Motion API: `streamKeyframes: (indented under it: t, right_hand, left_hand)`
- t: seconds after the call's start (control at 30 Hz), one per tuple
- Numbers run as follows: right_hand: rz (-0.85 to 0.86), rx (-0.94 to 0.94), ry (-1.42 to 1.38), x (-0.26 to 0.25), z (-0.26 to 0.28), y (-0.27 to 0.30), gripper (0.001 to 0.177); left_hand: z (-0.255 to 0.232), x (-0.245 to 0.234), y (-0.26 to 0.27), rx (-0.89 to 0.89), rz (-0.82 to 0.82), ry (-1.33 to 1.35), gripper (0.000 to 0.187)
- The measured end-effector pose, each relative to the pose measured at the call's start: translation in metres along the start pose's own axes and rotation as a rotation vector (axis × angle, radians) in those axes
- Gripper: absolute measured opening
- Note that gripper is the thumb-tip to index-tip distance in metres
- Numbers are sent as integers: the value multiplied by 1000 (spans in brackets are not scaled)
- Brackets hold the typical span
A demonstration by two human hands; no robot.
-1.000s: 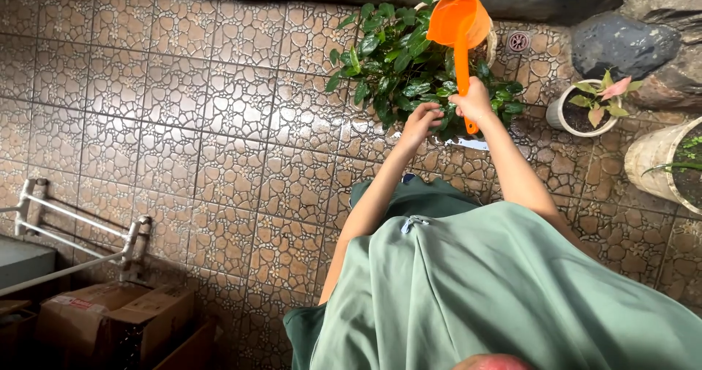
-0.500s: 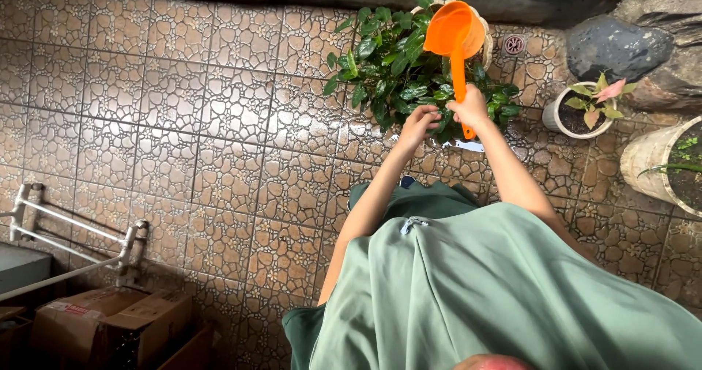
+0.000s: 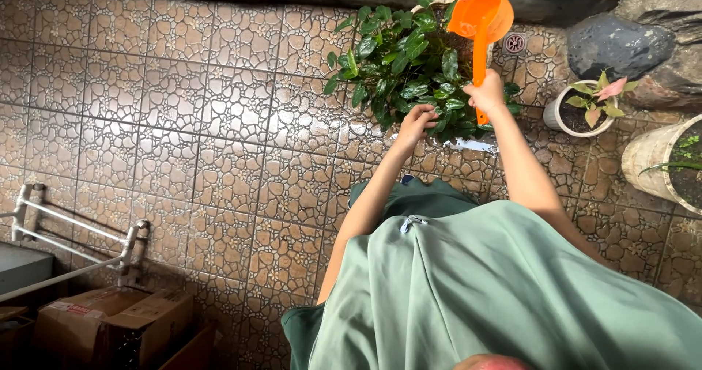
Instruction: Watering several potted plants in a garden using a ladle and a bucket of water.
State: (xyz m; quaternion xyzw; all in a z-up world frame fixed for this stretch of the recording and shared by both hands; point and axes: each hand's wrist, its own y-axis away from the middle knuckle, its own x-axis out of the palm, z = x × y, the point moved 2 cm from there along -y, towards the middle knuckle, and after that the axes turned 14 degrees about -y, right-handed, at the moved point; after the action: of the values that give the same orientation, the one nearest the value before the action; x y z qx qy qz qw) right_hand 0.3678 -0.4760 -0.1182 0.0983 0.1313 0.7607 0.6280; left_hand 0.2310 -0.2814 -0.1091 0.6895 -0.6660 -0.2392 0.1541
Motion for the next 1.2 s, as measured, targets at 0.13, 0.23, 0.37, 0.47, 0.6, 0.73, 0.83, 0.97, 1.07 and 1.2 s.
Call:
streamKeyframes:
  t: [0.13, 0.23, 0.37, 0.47, 0.6, 0.73, 0.83, 0.97, 1.07, 1.2]
  right_hand:
    - [-21, 17, -2, -9, -4, 9, 29]
    - [-21, 52, 21, -13, -9, 19, 28]
    - [-3, 103, -55, -16, -28, 29, 25]
    - [-2, 144, -79, -17, -38, 36, 24]
    - [12, 178, -154, -20, -53, 31, 23]
    - [-10, 165, -203, -22, -51, 28, 21]
    - [-49, 137, -292, -26, -41, 33, 22]
    - [-79, 121, -513, -35, -37, 48, 21]
    - [-17, 128, -752, -36, -31, 74, 19]
    - [-87, 143, -859, -37, -40, 118, 14]
  left_hand:
    - [-2, 3, 1, -4, 25, -33, 39]
    - [0, 7, -2, 3, 37, -9, 39]
    - [-2, 12, -2, -1, 56, -18, 40]
    - [-1, 15, -2, 6, 66, -25, 40]
    - [-1, 15, -1, -5, 61, -37, 39]
    - [1, 14, 2, 1, 69, -18, 40]
    - [3, 14, 3, 7, 107, -20, 41]
    - [14, 10, 6, 22, 180, -30, 40]
    - [16, 6, 9, 22, 238, -52, 39]
    - [20, 4, 17, -23, 319, -110, 39]
